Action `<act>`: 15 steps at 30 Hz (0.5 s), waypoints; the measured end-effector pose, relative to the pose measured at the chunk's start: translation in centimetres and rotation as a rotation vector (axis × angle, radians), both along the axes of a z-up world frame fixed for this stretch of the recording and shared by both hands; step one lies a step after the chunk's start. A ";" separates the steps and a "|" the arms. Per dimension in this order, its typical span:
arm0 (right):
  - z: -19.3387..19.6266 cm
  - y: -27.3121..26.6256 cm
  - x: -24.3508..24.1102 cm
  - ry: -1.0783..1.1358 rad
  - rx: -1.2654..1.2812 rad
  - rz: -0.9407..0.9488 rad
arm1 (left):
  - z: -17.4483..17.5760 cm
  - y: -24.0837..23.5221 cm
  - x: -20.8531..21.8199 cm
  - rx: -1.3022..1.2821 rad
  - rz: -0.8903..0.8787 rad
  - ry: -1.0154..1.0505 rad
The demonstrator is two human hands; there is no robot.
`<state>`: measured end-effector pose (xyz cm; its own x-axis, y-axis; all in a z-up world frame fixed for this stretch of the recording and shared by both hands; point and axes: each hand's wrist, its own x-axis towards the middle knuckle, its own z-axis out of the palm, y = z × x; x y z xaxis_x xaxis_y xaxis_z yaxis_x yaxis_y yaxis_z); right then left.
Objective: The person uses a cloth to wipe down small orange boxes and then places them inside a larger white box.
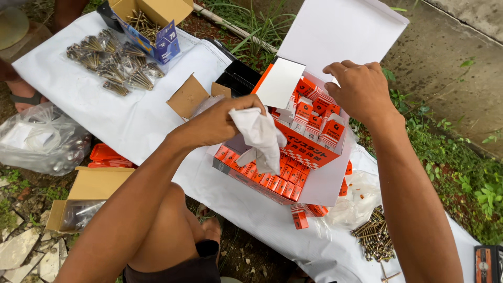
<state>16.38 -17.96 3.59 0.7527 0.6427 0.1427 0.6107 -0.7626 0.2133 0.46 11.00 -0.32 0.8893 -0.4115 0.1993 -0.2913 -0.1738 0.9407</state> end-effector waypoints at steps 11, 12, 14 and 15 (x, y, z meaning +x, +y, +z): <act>-3.1 -15.2 -7.3 0.510 0.336 -0.524 | 1.9 -0.2 -0.1 -0.962 0.313 0.202; -4.9 -16.9 -7.3 0.749 0.129 -0.642 | 1.9 -0.1 0.2 -1.030 0.277 0.255; -9.8 -18.6 -8.5 0.862 0.081 -0.715 | 1.9 -1.0 -0.1 -1.048 0.349 0.275; -12.4 -19.4 -9.1 0.978 0.031 -0.782 | 1.9 -1.5 -0.3 -1.063 0.428 0.294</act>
